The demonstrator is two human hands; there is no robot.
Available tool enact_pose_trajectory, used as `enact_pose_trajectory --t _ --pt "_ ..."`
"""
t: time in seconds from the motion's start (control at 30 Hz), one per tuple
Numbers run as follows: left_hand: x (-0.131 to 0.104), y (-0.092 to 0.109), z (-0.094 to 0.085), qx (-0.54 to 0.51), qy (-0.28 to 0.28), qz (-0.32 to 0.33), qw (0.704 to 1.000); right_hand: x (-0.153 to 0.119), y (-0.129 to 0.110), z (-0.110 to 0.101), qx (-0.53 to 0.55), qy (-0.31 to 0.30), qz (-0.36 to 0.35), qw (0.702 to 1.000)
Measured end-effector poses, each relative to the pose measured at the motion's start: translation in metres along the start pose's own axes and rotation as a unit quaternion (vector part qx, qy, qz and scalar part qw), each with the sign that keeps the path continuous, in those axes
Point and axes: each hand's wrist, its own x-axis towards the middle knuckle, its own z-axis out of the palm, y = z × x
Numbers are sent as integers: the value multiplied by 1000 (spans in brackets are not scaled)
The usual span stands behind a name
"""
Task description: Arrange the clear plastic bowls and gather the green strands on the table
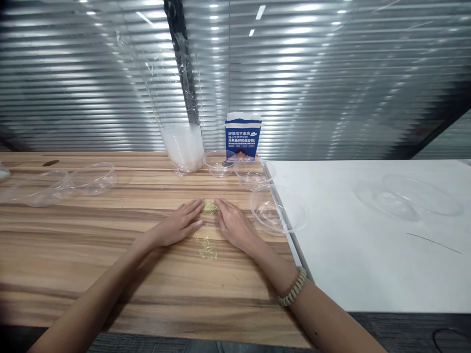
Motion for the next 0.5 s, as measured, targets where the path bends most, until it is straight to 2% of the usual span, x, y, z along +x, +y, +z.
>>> enact_pose_trajectory --t 0.27,0.5 --pt "-3 -1 -10 -14 -33 -29 999 1 -2 1 -21 -16 -5 1000" --pt "-3 -2 -4 -9 -32 -29 999 3 -4 3 -30 -39 -20 999"
